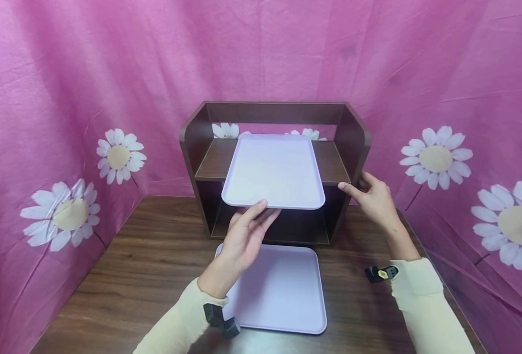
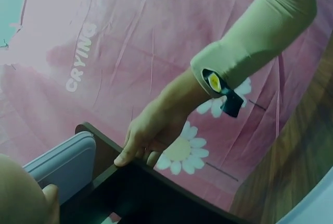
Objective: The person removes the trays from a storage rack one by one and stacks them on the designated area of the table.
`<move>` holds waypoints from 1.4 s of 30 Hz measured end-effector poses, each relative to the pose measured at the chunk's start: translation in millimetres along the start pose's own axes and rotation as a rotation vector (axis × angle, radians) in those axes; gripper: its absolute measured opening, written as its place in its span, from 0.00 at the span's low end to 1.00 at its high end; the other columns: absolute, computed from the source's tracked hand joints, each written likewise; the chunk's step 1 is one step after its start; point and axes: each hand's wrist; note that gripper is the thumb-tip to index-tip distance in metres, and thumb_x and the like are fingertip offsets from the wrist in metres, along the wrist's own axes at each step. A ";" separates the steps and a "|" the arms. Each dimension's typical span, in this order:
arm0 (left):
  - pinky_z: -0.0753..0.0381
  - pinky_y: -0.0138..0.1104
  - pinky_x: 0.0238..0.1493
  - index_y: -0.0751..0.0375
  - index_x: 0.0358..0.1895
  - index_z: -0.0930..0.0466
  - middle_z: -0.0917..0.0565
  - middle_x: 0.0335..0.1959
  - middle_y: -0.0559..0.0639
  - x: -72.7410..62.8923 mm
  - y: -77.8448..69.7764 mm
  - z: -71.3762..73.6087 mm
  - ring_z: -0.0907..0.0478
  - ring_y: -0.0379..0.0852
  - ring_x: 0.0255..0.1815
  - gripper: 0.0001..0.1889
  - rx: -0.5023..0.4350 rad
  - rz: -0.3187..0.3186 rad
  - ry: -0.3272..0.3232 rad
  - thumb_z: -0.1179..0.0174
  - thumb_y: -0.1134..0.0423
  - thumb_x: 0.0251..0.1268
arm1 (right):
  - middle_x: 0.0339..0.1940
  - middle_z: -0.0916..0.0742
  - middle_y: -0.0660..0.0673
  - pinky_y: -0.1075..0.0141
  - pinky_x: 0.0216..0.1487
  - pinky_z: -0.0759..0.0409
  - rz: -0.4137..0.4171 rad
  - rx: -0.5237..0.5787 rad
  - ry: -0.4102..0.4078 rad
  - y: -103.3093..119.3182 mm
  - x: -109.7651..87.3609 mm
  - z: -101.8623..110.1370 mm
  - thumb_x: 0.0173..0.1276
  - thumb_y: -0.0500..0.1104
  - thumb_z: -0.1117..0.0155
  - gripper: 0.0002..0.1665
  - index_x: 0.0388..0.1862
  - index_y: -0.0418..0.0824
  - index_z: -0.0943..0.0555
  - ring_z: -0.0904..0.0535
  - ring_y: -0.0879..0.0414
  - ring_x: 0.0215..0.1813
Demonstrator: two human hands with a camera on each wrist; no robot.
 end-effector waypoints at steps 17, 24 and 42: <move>0.17 0.56 0.69 0.59 0.66 0.32 0.17 0.51 0.55 0.6 19.5 -10.9 0.12 0.46 0.49 0.27 -0.141 -0.072 -0.077 0.40 0.80 0.68 | 0.62 0.14 0.28 0.81 0.34 0.24 -0.015 0.011 -0.012 -2.0 -2.5 -1.9 0.76 0.59 0.30 0.37 0.72 0.36 0.23 0.25 0.77 0.39; 0.15 0.55 0.66 0.59 0.67 0.33 0.18 0.52 0.56 -0.9 22.4 -11.9 0.12 0.51 0.56 0.27 -0.150 -0.115 -0.104 0.38 0.79 0.68 | 0.63 0.15 0.27 0.83 0.36 0.26 -0.005 0.008 -0.018 -2.6 -2.2 -2.5 0.76 0.58 0.30 0.38 0.73 0.35 0.24 0.25 0.78 0.40; 0.14 0.55 0.64 0.61 0.48 0.24 0.14 0.45 0.52 -4.1 10.8 -7.9 0.12 0.48 0.52 0.10 -0.116 -0.139 -0.201 0.35 0.73 0.69 | 0.61 0.14 0.26 0.78 0.32 0.25 0.015 0.041 -0.037 -4.8 -3.2 -5.6 0.76 0.56 0.30 0.35 0.71 0.35 0.22 0.24 0.73 0.38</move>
Point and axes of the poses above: each hand's wrist, its own x-axis towards the middle knuckle, its own z-axis out of the back of the hand, y = z × x
